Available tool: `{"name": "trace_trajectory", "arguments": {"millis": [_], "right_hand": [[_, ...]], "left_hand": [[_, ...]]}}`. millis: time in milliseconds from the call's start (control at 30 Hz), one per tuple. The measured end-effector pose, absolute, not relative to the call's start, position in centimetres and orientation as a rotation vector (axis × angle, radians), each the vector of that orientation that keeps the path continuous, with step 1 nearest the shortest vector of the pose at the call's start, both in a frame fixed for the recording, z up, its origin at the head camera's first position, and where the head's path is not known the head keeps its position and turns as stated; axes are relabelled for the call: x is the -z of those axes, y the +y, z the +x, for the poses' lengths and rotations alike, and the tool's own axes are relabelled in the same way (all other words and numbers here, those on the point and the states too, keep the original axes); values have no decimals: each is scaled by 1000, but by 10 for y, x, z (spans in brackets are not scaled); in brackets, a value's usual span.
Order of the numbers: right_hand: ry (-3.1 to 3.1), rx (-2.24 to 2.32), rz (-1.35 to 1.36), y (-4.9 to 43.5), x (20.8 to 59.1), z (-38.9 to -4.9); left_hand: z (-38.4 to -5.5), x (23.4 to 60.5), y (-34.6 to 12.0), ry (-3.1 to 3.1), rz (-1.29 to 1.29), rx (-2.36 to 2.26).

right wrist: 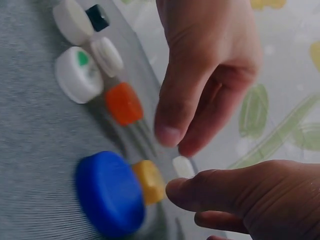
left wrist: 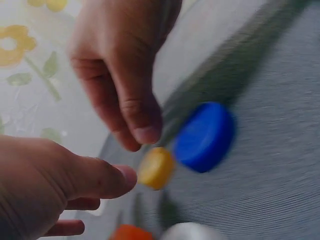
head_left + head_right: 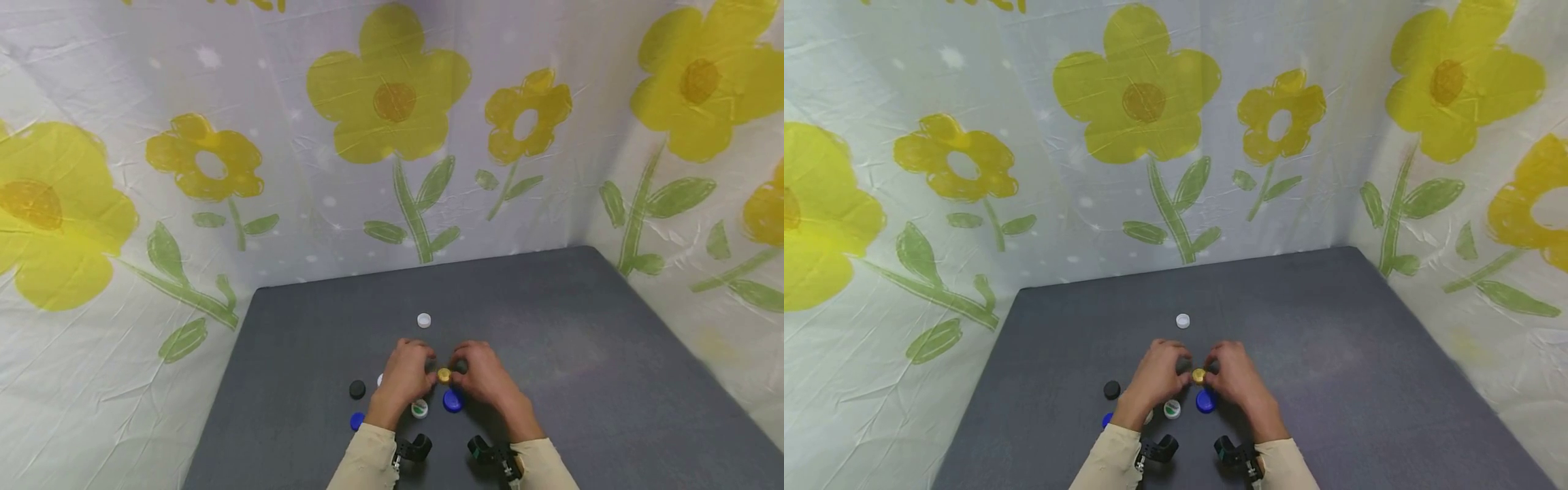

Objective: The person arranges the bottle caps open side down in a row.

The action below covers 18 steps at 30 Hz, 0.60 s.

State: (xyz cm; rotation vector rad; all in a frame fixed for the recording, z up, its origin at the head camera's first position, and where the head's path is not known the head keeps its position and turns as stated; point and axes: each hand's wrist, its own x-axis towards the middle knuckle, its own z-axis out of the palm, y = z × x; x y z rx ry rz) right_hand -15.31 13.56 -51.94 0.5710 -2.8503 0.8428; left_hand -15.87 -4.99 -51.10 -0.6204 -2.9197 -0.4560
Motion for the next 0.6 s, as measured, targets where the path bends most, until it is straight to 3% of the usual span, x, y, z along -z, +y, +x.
{"name": "trace_trajectory", "arguments": {"millis": [600], "right_hand": [[-2798, -775, 544, 125, 474, -202]], "left_hand": [[-205, 467, -73, -2903, -463, 556]]}}
